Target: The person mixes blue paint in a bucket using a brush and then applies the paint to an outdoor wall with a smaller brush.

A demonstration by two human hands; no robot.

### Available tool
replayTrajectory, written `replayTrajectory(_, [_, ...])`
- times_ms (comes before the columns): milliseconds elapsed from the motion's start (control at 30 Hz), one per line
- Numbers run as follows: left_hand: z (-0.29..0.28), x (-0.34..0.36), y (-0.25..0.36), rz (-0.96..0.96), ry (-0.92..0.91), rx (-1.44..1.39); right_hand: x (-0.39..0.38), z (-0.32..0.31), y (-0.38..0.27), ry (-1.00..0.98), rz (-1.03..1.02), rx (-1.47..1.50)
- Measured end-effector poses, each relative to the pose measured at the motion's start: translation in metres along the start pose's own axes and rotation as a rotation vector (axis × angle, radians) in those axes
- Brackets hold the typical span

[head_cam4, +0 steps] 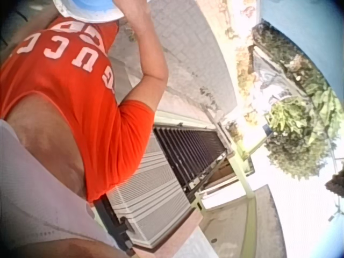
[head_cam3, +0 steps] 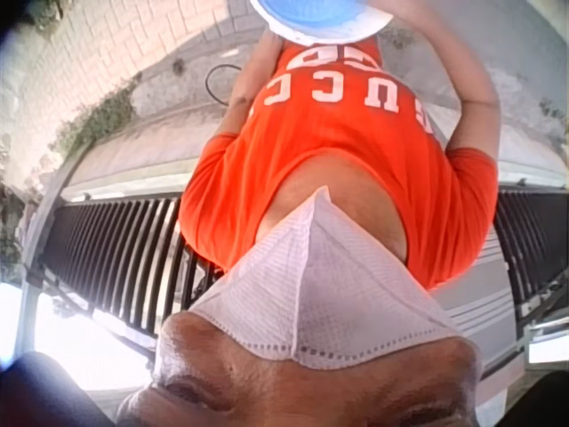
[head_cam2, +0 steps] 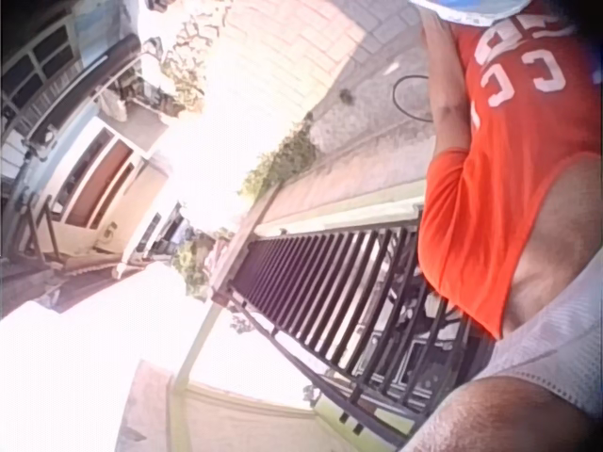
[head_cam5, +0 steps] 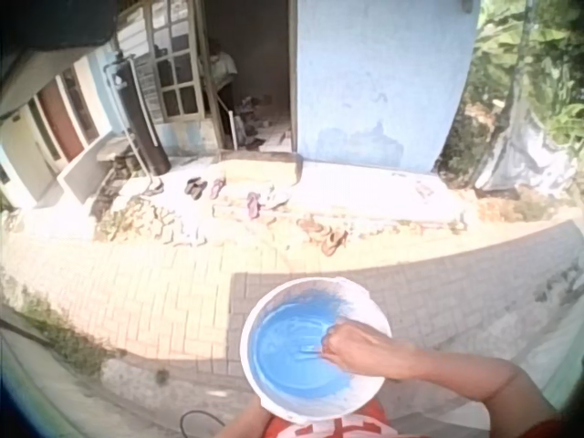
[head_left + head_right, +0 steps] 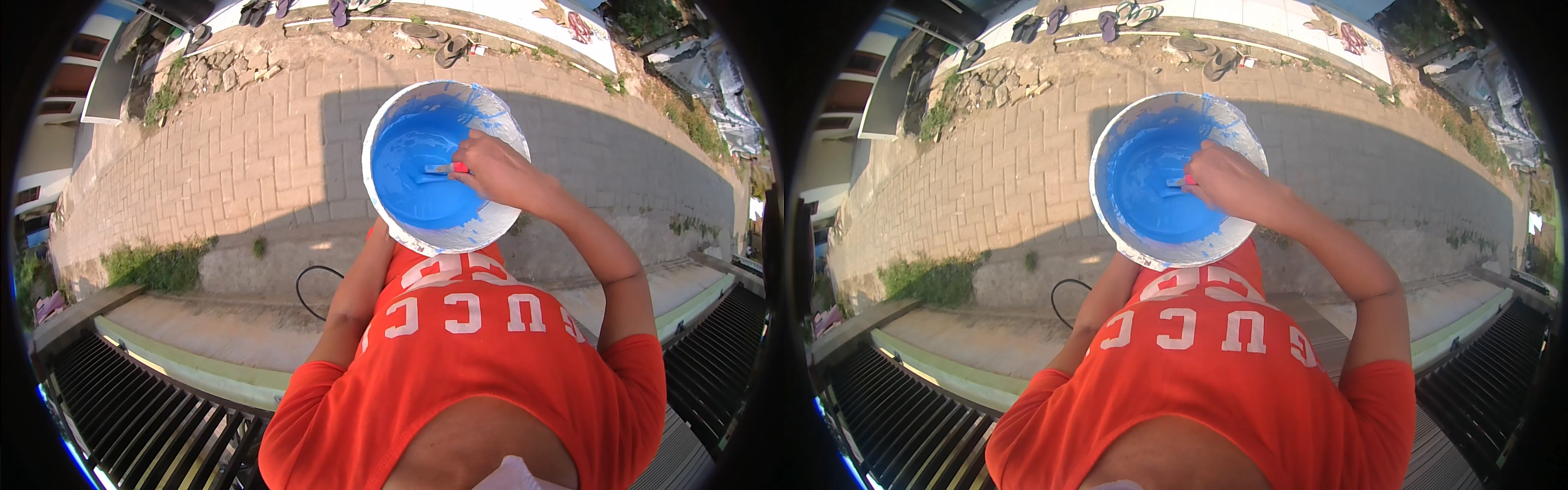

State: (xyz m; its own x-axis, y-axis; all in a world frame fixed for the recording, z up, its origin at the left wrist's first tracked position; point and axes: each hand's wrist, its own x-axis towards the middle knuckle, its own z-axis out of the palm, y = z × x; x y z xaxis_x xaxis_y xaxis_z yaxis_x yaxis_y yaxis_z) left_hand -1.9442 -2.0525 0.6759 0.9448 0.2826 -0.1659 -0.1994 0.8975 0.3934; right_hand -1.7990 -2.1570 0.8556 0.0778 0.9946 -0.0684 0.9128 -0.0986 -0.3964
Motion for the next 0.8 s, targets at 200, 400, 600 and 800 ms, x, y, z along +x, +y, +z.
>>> replayTrajectory(200, [0.002,0.002,-0.001,-0.011,-0.006,0.000,0.005,0.018,-0.009,-0.047,-0.090,0.265])
replayTrajectory(400, [0.001,0.002,0.001,-0.004,-0.002,0.002,0.019,0.017,0.011,0.148,-0.024,-0.013])
replayTrajectory(600, [-0.005,0.009,0.007,0.021,0.003,0.006,0.009,0.005,0.006,-0.127,0.078,0.106])
replayTrajectory(800, [-0.004,0.005,0.012,0.032,0.012,0.001,-0.001,-0.012,-0.006,-0.106,0.044,0.258])
